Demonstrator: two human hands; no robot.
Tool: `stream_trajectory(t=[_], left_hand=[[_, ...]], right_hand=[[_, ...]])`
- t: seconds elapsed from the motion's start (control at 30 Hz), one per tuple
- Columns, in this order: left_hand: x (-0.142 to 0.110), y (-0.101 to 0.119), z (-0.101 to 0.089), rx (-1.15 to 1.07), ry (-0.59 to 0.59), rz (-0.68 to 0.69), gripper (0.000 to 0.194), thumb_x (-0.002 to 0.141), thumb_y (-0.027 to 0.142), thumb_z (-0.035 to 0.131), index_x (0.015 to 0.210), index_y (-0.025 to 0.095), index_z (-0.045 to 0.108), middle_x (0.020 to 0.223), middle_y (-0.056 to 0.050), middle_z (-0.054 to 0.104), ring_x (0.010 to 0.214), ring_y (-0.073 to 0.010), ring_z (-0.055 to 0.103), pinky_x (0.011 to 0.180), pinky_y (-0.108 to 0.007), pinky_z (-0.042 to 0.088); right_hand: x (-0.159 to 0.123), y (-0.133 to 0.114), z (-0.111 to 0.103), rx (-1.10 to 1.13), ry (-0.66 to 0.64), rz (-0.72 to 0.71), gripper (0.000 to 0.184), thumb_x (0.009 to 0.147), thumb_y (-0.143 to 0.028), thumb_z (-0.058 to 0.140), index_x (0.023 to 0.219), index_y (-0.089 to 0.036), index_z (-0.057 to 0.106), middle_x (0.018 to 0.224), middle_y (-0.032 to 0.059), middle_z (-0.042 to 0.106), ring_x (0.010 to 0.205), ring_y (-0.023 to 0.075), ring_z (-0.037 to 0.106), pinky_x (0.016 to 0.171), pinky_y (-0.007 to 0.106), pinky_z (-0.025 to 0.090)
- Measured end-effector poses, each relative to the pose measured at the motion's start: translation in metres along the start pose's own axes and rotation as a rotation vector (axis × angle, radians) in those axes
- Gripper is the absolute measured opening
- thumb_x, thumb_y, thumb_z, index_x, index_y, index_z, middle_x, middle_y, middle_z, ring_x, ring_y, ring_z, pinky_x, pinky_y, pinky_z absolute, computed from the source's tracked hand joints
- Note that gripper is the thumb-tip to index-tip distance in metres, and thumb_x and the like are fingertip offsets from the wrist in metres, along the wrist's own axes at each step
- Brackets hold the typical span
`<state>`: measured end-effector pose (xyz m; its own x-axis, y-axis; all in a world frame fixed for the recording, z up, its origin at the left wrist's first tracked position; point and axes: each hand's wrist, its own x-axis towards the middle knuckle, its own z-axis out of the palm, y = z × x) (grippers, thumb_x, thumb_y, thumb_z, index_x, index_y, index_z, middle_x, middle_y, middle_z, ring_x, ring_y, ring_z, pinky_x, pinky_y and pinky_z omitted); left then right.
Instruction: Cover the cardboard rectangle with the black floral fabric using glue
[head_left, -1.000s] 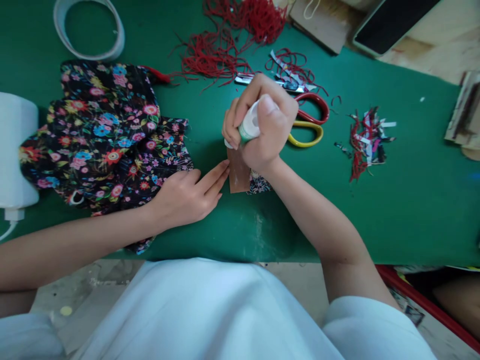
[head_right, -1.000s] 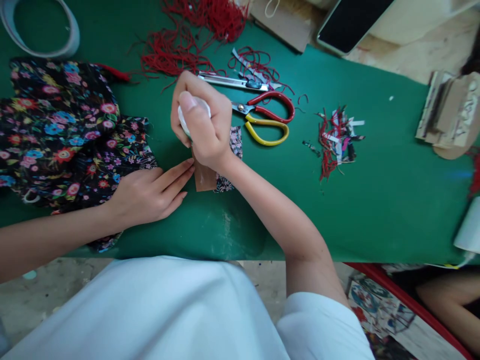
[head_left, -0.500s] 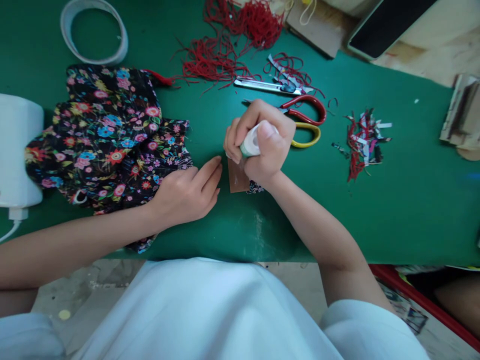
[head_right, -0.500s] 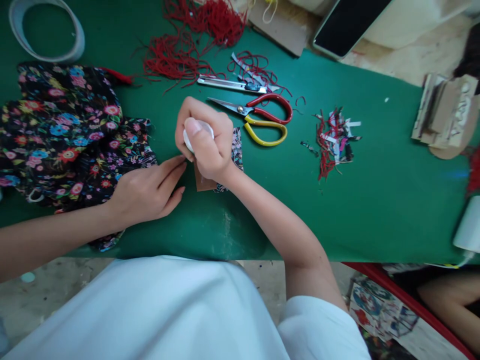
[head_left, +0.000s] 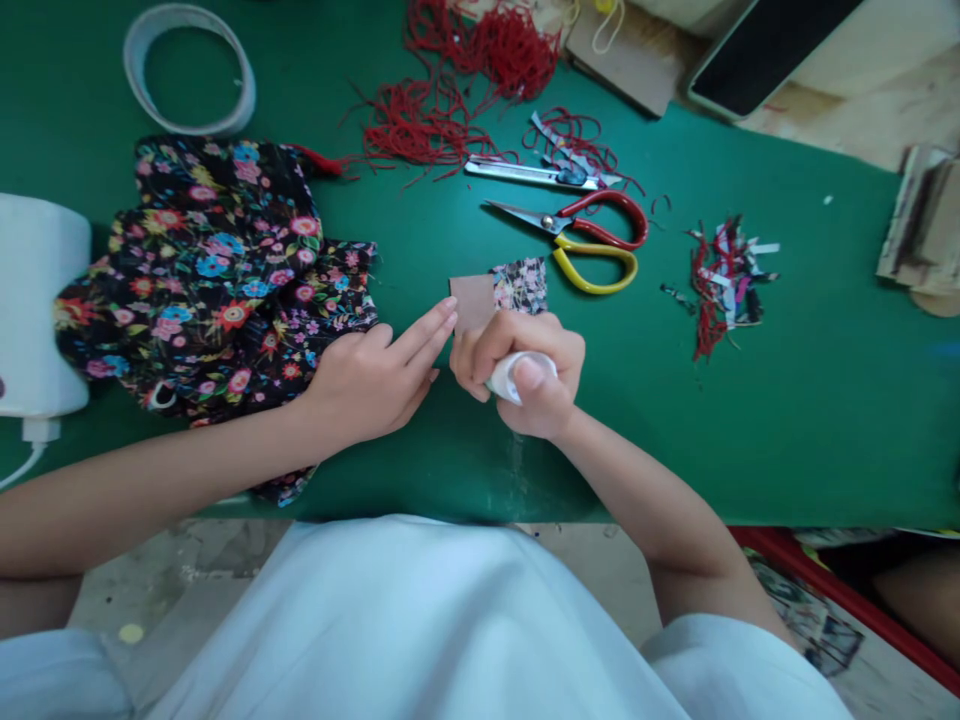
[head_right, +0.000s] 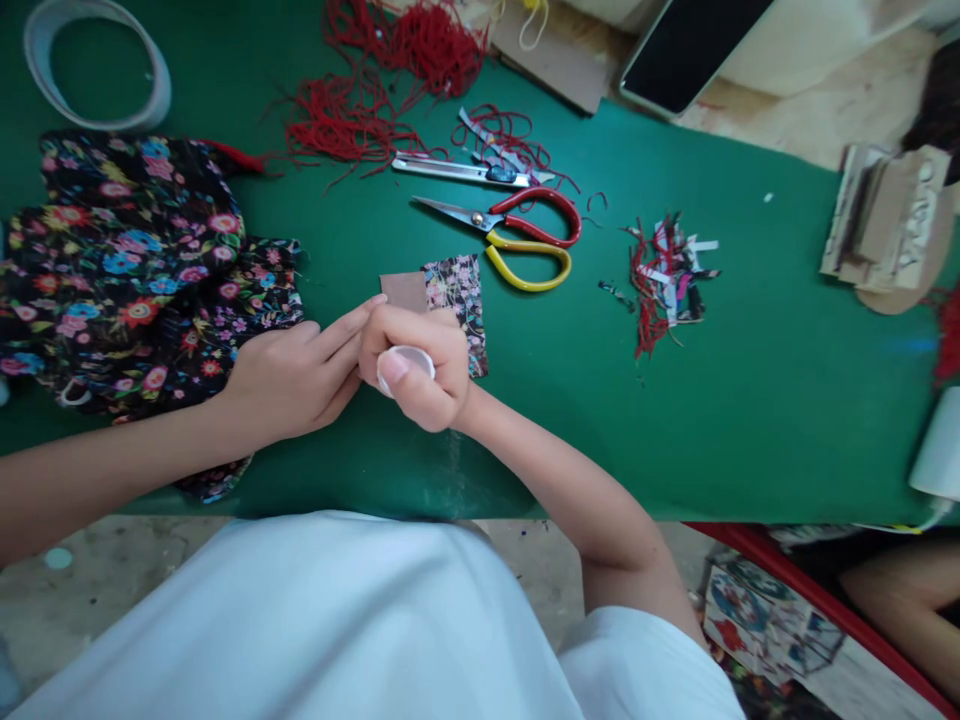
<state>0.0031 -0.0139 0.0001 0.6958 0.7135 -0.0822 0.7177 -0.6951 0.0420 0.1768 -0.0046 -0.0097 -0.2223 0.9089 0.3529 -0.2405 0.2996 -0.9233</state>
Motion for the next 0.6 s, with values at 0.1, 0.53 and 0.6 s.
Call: stream_trajectory(t=[0.1, 0.53, 0.6], left_hand=[[0.001, -0.001, -0.001, 0.005, -0.016, 0.014, 0.055, 0.101, 0.031, 0.033, 0.153, 0.016, 0.044, 0.16, -0.005, 0.039, 0.072, -0.0213, 0.061, 0.051, -0.038, 0.044], [0.001, -0.002, -0.001, 0.078, 0.006, 0.055, 0.054, 0.102, 0.031, 0.032, 0.152, 0.014, 0.045, 0.159, -0.006, 0.04, 0.07, -0.0202, 0.061, 0.049, -0.036, 0.044], [0.001, -0.002, -0.001, 0.09, 0.021, 0.057, 0.054, 0.102, 0.032, 0.034, 0.151, 0.014, 0.046, 0.159, -0.006, 0.04, 0.069, -0.0199, 0.061, 0.05, -0.036, 0.046]], right_hand=[[-0.014, -0.007, 0.002, -0.036, -0.003, -0.024, 0.038, 0.092, -0.047, 0.054, 0.064, -0.022, 0.049, 0.048, -0.0049, 0.044, 0.04, 0.0096, 0.039, 0.043, 0.028, 0.028], [-0.031, -0.015, -0.009, -0.65, -0.119, -0.264, 0.029, 0.088, -0.047, 0.065, 0.086, -0.02, 0.059, 0.087, 0.01, 0.066, 0.08, 0.0202, 0.065, 0.069, 0.035, 0.054], [-0.03, -0.022, -0.016, -0.914, -0.119, -0.341, 0.042, 0.085, -0.061, 0.063, 0.083, -0.019, 0.062, 0.078, 0.0073, 0.062, 0.073, 0.0203, 0.061, 0.065, 0.035, 0.05]])
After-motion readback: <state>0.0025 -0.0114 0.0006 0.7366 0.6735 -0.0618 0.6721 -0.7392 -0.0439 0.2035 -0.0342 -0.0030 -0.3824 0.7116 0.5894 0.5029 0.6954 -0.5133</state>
